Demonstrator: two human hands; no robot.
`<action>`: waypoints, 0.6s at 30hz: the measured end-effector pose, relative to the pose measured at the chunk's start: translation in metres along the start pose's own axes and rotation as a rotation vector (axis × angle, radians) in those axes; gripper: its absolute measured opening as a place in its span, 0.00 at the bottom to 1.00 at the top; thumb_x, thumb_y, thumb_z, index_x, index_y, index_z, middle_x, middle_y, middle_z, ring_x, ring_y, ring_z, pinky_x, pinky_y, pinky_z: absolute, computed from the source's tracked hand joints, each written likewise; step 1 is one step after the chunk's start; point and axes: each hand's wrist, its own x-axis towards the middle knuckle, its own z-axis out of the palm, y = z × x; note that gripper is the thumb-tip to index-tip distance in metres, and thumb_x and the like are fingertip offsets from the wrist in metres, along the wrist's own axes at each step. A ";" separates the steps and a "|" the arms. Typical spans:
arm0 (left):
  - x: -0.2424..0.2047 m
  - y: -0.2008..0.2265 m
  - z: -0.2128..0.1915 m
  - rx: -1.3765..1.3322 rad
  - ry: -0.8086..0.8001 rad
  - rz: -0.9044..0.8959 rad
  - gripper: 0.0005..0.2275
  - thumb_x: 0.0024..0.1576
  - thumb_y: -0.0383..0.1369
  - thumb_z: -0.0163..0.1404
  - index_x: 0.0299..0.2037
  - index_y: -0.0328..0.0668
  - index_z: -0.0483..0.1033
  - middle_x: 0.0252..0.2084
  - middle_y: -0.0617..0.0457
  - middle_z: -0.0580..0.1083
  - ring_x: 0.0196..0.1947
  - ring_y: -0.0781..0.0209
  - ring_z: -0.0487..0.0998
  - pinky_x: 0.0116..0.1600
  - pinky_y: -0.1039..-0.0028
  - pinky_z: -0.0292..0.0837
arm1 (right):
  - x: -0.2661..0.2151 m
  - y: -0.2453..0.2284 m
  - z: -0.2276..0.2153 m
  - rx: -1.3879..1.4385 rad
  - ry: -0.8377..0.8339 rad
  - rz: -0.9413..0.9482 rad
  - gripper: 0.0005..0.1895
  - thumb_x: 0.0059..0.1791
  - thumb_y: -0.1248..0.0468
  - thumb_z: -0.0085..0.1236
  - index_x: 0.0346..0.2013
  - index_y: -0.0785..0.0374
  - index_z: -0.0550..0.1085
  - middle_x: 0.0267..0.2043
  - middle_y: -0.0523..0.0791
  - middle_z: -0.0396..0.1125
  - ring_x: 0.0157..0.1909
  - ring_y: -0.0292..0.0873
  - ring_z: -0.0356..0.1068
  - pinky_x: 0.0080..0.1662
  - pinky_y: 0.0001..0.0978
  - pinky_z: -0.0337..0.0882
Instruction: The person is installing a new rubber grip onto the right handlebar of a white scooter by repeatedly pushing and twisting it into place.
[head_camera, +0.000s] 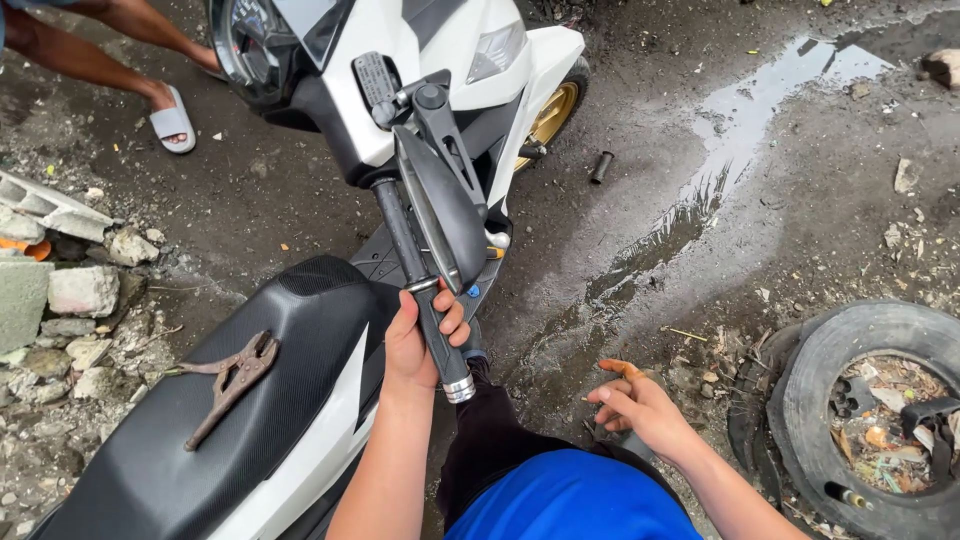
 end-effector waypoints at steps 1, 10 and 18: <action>-0.003 -0.003 0.001 -0.010 0.033 0.027 0.25 0.66 0.53 0.56 0.60 0.40 0.71 0.42 0.59 0.68 0.32 0.65 0.66 0.37 0.71 0.65 | -0.001 -0.005 0.001 0.003 -0.015 0.018 0.20 0.55 0.60 0.60 0.56 0.72 0.82 0.68 0.45 0.71 0.38 0.45 0.80 0.38 0.35 0.82; -0.015 0.005 0.060 0.323 0.223 0.032 0.33 0.72 0.63 0.32 0.54 0.36 0.74 0.34 0.47 0.73 0.24 0.53 0.78 0.31 0.60 0.80 | 0.068 -0.174 0.059 0.120 -0.152 -0.746 0.33 0.56 0.62 0.60 0.74 0.71 0.61 0.53 0.63 0.76 0.48 0.59 0.81 0.46 0.54 0.86; -0.005 -0.003 0.071 0.350 0.333 0.131 0.18 0.72 0.41 0.50 0.59 0.29 0.71 0.29 0.44 0.70 0.18 0.52 0.75 0.23 0.60 0.76 | 0.092 -0.272 0.121 0.036 0.178 -0.328 0.41 0.59 0.53 0.45 0.85 0.59 0.46 0.69 0.62 0.66 0.66 0.61 0.70 0.62 0.59 0.73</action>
